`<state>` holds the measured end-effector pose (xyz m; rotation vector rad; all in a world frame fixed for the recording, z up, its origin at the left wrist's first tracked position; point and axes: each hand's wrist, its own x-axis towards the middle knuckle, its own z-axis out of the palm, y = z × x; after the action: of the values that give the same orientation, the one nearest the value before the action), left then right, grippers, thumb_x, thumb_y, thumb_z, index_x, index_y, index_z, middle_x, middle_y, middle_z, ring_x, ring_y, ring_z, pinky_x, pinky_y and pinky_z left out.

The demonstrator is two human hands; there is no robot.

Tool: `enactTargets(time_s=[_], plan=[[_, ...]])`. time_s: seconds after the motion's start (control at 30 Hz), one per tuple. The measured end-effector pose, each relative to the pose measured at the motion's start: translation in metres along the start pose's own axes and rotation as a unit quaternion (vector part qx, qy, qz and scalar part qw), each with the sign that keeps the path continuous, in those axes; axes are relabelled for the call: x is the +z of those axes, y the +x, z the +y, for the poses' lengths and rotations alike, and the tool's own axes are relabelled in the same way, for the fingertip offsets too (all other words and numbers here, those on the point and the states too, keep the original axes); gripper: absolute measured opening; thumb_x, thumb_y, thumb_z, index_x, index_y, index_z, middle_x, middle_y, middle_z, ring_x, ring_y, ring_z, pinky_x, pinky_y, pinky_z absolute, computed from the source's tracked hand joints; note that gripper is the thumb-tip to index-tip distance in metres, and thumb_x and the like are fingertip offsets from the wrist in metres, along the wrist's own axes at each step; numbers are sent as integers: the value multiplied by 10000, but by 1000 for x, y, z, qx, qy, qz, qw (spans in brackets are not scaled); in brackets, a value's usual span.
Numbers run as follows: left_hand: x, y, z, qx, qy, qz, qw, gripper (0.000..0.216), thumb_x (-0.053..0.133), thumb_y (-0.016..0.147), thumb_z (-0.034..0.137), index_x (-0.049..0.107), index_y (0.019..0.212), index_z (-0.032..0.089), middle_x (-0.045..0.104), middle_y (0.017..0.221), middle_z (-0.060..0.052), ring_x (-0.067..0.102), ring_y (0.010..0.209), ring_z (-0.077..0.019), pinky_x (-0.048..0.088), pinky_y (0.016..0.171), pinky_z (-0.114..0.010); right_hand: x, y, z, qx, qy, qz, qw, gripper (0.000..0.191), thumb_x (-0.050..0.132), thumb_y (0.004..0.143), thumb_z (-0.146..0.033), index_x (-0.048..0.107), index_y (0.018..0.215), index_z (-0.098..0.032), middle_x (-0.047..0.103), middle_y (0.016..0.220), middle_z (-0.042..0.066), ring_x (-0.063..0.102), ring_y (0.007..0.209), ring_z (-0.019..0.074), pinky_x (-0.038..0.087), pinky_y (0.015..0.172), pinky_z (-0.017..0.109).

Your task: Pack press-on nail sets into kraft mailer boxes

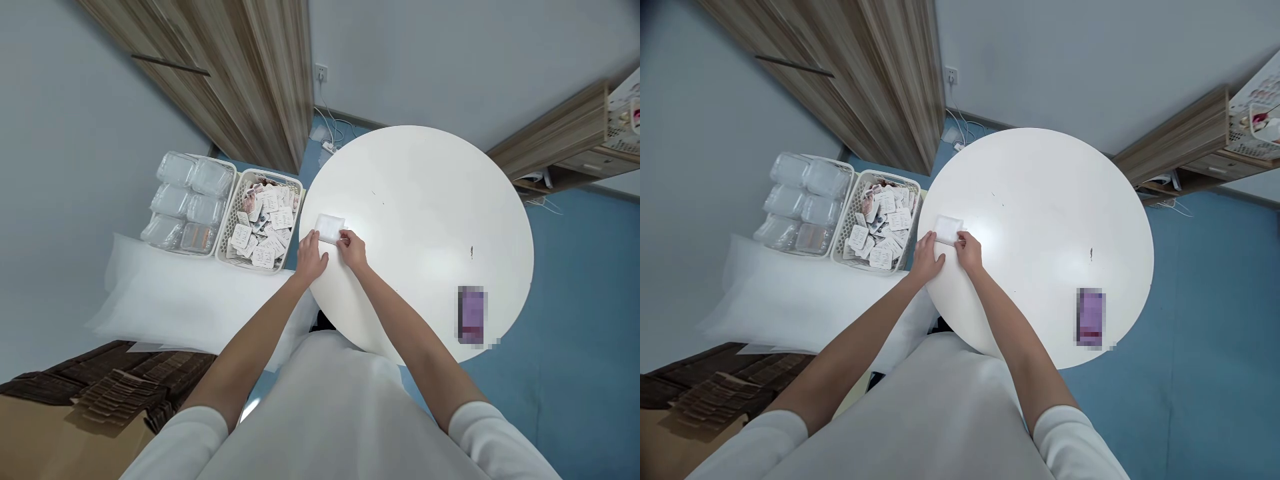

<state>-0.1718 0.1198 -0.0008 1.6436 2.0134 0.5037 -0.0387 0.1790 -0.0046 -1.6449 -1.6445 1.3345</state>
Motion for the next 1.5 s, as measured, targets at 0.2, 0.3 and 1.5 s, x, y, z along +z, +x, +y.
enactTargets(time_s=[0.2, 0.3, 1.5], plan=[[1, -2, 2, -15, 11, -1, 1000, 648, 502, 733, 295, 228, 1306, 163, 263, 1364, -149, 244, 1239, -327, 317, 934, -493, -7, -2, -3, -9, -25, -34, 999, 402, 501, 737, -214, 471, 1137, -198, 521, 1110, 65, 562, 789, 125, 463, 782, 301], [-1, -5, 4, -18, 10, -2, 1000, 653, 506, 731, 300, 230, 1306, 157, 263, 1362, -157, 244, 1236, -335, 327, 924, -496, -12, -7, -5, -14, -36, -36, 999, 442, 513, 739, -246, 440, 1172, -198, 478, 1163, 83, 562, 760, 121, 462, 779, 313], [26, -196, 87, -126, -44, -70, 989, 387, 420, 790, 343, 482, 1150, 216, 538, 1181, -57, 483, 1090, -224, 374, 911, -354, -93, -165, 95, -14, -13, -273, 962, 276, 470, 731, -364, 587, 918, -198, 622, 799, 38, 575, 716, 168, 461, 728, 344]])
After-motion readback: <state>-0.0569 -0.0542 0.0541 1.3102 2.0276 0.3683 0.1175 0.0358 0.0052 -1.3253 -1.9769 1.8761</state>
